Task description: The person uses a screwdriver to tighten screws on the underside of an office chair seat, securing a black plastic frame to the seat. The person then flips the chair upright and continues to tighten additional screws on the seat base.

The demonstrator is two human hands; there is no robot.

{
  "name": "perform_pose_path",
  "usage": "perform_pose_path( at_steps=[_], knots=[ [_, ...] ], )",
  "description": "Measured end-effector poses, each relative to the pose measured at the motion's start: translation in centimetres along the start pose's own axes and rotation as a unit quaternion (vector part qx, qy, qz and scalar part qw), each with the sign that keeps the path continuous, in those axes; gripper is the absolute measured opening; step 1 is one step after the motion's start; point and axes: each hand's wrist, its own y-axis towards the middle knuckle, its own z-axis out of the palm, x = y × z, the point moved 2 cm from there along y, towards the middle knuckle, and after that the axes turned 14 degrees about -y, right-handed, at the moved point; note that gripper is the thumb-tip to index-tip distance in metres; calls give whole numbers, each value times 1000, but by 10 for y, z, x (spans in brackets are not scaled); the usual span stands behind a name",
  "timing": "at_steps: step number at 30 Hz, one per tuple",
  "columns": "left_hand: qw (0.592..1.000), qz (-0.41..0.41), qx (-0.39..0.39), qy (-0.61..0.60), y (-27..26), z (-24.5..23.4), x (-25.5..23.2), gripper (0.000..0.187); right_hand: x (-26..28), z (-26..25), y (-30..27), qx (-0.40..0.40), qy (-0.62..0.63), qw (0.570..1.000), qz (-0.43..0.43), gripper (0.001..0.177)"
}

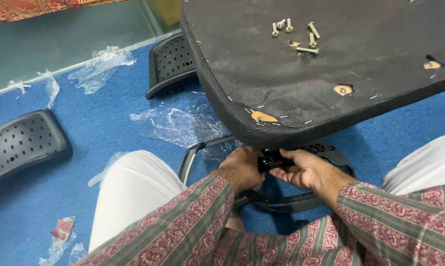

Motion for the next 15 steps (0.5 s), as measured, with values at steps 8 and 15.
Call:
perform_pose_path(
  at_steps=[8, 15],
  knots=[
    [999, 41, -9, 19, -12, -2, 2, 31, 4, 7, 18, 40, -6, 998, -53, 35],
    [997, 68, 21, 44, -1, 5, 3, 29, 11, 13, 9, 144, 7, 982, -118, 32]
  ],
)
